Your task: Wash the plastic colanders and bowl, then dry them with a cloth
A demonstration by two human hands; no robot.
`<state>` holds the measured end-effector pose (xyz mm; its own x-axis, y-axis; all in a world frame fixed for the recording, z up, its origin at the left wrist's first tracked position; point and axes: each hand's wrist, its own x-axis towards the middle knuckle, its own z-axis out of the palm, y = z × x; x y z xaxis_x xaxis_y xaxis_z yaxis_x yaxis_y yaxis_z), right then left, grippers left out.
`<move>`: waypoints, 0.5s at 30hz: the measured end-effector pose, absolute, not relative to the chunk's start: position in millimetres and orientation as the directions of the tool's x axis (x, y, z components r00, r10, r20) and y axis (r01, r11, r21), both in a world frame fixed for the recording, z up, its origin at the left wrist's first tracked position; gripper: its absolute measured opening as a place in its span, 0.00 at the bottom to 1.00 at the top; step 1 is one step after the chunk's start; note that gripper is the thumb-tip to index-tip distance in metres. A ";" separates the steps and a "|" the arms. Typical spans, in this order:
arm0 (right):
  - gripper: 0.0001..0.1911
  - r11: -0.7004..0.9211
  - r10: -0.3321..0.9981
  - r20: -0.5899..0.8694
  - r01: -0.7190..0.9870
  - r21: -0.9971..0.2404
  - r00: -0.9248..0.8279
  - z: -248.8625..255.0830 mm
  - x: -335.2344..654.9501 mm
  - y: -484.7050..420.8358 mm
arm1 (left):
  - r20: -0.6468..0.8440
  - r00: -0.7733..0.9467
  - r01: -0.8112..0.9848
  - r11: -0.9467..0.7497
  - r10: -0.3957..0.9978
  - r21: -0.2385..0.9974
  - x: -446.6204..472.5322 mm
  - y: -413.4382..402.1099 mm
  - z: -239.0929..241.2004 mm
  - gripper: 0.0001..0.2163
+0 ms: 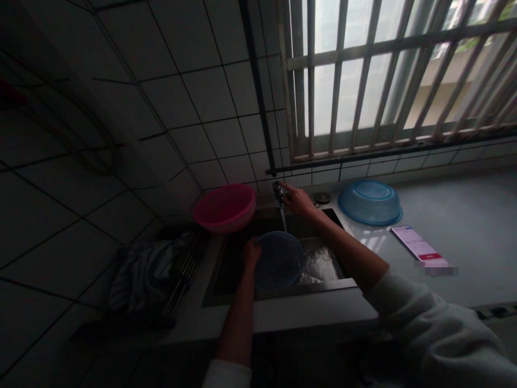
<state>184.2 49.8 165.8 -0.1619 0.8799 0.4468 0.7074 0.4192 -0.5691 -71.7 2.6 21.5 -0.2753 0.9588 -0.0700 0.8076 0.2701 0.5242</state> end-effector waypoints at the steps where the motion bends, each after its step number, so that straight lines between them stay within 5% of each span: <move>1: 0.33 0.426 0.879 0.439 0.721 -0.547 -0.186 164.0 184.1 47.9 | -0.071 -0.277 0.807 0.271 0.958 0.525 -71.8 3.0 20.9 0.19; 6: 0.32 0.415 0.902 0.373 0.685 -0.598 -0.220 130.9 190.9 26.6 | -0.037 -0.247 0.797 0.224 0.968 0.561 -72.8 7.4 15.7 0.20; 11: 0.54 0.419 0.907 0.292 0.593 -0.688 -0.303 94.1 191.9 3.7 | -0.019 -0.264 0.748 0.217 0.964 0.627 -75.1 11.3 9.8 0.16; 15: 0.58 0.442 0.890 0.310 0.460 -0.770 -0.335 81.2 185.7 5.7 | 0.002 -0.248 0.740 0.188 0.969 0.645 -72.4 11.1 8.9 0.16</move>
<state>185.7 5.7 81.2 -0.3348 0.8898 0.3103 0.4604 0.4417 -0.7700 -72.4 11.1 8.9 -0.2483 0.9687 0.0023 0.7402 0.1882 0.6455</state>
